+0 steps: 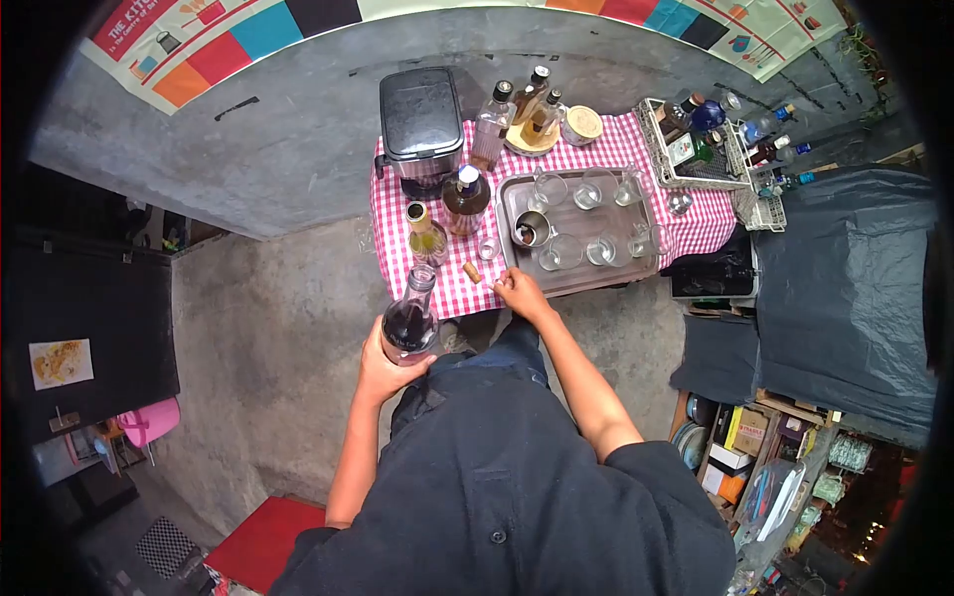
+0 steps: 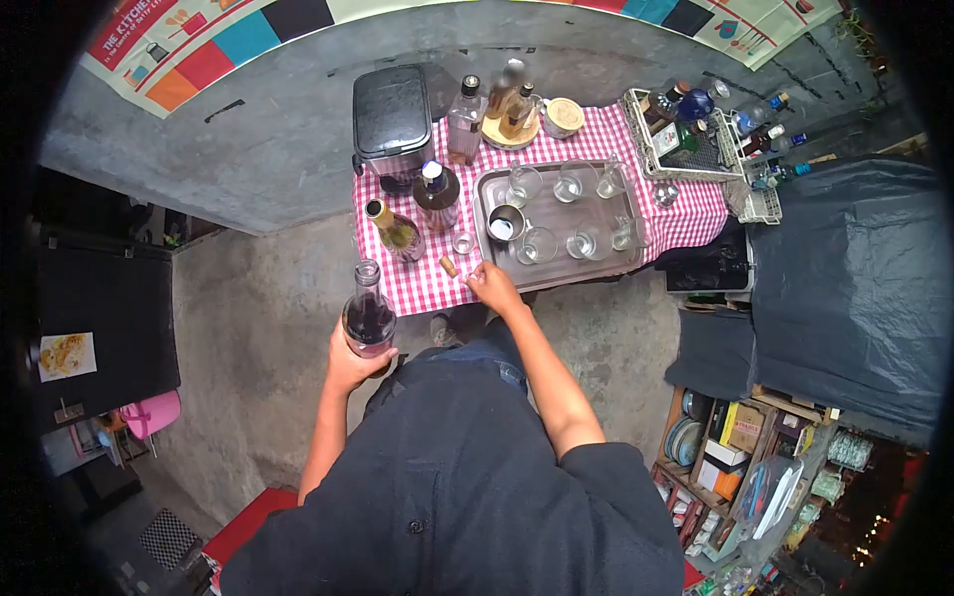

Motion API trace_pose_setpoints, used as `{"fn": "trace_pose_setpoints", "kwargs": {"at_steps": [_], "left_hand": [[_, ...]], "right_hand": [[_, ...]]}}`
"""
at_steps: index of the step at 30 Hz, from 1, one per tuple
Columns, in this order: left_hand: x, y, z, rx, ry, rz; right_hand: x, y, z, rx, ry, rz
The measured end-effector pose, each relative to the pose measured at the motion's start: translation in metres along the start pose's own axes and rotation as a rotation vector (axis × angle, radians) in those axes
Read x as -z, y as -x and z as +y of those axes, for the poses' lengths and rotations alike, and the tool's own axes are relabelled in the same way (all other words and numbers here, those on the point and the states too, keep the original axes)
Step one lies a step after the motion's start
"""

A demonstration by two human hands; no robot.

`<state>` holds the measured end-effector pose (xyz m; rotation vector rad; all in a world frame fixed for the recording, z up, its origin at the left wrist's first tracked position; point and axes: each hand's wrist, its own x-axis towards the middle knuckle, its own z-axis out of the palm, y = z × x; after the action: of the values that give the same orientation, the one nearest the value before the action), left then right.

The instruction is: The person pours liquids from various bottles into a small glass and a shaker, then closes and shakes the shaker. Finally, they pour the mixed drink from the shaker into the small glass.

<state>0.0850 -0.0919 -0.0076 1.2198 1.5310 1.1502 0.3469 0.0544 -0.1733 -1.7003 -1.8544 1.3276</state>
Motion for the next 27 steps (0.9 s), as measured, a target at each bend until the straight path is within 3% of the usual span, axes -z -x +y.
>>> {"fn": "trace_pose_setpoints", "kwargs": {"at_steps": [3,6,14,17,21,23,27], "left_hand": [[0.002,0.003,-0.004,0.023,-0.009,0.002],[0.003,0.005,0.0,0.034,-0.047,-0.005],[0.0,0.008,0.006,0.042,-0.069,0.004],[-0.004,0.003,0.009,0.029,-0.021,-0.009],[-0.014,-0.008,0.012,0.022,-0.016,-0.085],[-0.025,-0.017,0.009,-0.028,0.016,-0.152],[-0.053,-0.036,0.017,0.007,0.203,-0.336]], "right_hand": [[-0.016,-0.02,0.012,0.122,0.069,0.127],[-0.025,-0.031,0.018,0.103,0.121,0.215],[-0.026,-0.03,0.017,0.118,0.156,0.248],[0.013,0.01,-0.026,0.023,-0.032,-0.204],[0.059,0.074,-0.101,0.053,-0.265,-0.277],[0.077,0.095,-0.135,0.272,-0.439,-0.281],[0.093,0.103,-0.156,0.353,-0.285,-0.312]]}}
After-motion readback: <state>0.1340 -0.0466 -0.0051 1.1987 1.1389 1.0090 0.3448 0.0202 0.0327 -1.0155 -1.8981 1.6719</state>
